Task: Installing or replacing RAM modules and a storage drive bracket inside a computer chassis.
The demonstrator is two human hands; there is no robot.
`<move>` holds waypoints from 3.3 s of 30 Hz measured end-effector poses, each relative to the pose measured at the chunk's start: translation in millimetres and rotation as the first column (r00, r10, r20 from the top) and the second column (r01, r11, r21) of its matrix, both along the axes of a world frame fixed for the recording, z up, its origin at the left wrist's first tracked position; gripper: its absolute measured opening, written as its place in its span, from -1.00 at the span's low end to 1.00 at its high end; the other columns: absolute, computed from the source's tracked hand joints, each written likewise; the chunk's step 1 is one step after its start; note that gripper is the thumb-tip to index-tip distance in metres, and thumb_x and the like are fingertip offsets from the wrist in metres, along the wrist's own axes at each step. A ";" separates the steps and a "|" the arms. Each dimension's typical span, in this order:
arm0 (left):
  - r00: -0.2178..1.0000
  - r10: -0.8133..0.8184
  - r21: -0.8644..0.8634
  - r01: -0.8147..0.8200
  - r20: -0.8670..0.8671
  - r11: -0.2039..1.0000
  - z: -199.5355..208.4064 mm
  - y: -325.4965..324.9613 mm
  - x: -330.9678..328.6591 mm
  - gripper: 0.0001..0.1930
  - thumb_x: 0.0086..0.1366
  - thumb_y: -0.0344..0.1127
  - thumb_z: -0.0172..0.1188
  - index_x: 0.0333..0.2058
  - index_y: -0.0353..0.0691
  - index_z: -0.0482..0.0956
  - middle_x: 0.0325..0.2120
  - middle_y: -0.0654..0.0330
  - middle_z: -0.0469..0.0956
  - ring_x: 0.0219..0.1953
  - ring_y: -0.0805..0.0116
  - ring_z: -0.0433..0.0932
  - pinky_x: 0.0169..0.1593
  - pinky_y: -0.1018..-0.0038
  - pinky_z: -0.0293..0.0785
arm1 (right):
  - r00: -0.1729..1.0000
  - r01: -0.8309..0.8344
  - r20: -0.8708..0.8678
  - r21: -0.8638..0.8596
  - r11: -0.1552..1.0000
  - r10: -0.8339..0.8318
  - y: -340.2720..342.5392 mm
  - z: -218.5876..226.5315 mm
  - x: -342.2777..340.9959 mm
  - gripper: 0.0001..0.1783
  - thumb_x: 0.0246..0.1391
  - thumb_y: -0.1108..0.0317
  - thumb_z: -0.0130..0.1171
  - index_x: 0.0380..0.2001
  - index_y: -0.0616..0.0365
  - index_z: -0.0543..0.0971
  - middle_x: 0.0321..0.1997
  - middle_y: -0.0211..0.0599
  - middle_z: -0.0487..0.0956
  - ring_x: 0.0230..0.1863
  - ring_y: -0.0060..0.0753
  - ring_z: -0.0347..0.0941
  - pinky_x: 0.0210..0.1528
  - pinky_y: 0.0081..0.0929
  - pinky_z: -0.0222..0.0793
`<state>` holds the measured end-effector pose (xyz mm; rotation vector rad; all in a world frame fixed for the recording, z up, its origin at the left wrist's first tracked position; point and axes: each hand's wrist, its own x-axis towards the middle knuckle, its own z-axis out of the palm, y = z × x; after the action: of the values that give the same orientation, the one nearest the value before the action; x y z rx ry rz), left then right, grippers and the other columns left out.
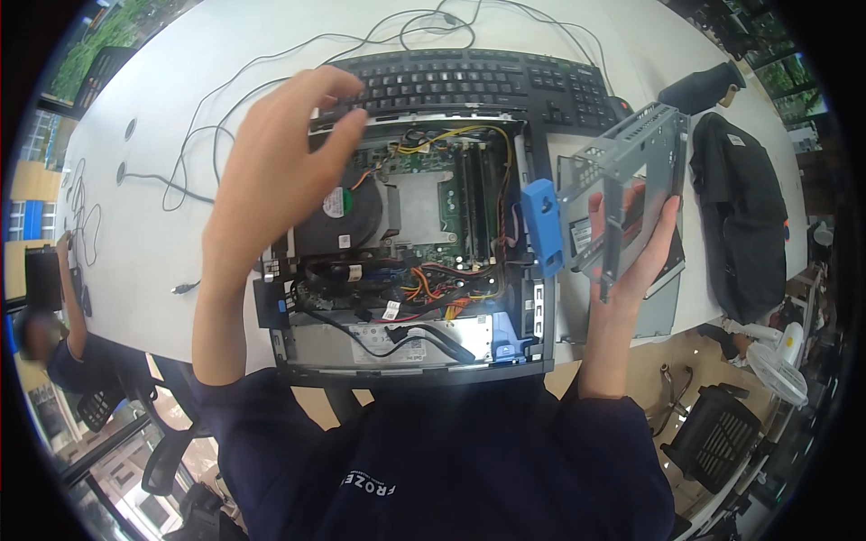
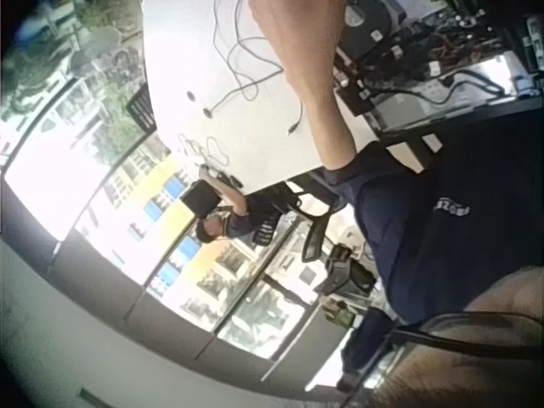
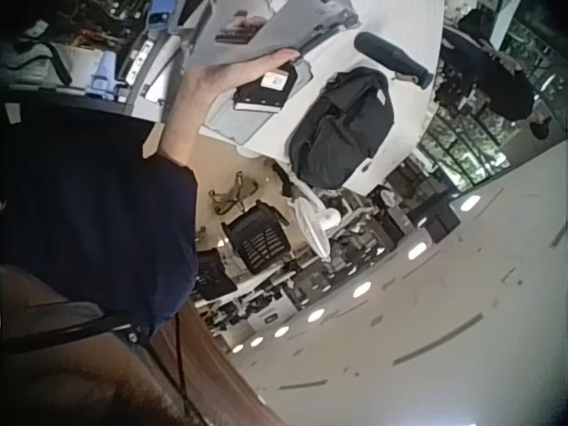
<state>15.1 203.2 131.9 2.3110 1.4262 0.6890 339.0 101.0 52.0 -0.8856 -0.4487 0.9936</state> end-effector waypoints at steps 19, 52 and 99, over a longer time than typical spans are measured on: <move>0.672 0.540 -0.591 -0.185 0.507 0.785 -83.8 -76.0 -76.8 -0.42 0.54 -0.16 0.12 0.39 -0.38 0.35 0.15 0.02 0.55 0.12 0.33 0.53 0.20 0.46 0.42 | 0.988 -0.140 -0.089 -0.182 0.973 0.125 -2.0 -23.9 -24.7 -0.45 0.49 -0.17 -0.04 -0.11 0.14 0.59 -0.36 -0.31 0.58 -0.41 -0.53 0.45 -0.43 -0.54 0.33; 0.948 0.056 -0.067 -0.036 0.313 0.997 5.1 -73.6 -24.7 -0.51 0.41 -0.22 0.28 0.23 -0.34 0.51 -0.18 0.03 0.71 -0.11 0.19 0.67 -0.06 0.29 0.53 | 0.894 -0.326 0.313 -0.041 0.945 0.322 33.5 37.5 -23.2 -0.37 0.53 -0.16 -0.13 0.10 0.26 0.53 -0.11 -0.27 0.65 -0.19 -0.48 0.59 -0.10 -0.50 0.50; 0.875 0.345 -0.871 0.155 0.340 0.466 -9.5 -41.4 3.3 -0.03 0.46 -0.12 0.30 0.51 -0.41 -0.21 -0.03 -0.16 0.63 -0.08 0.22 0.72 -0.20 0.40 0.73 | -0.224 -0.644 0.878 -0.459 0.612 0.422 20.0 61.1 -30.7 -0.12 -0.19 -0.24 0.58 0.15 0.03 0.63 0.27 -0.02 0.40 0.17 -0.06 0.49 0.49 0.23 0.05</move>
<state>18.4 161.8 122.4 1.1122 1.2248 0.3372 308.3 121.1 113.2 -1.1217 -2.3821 0.9316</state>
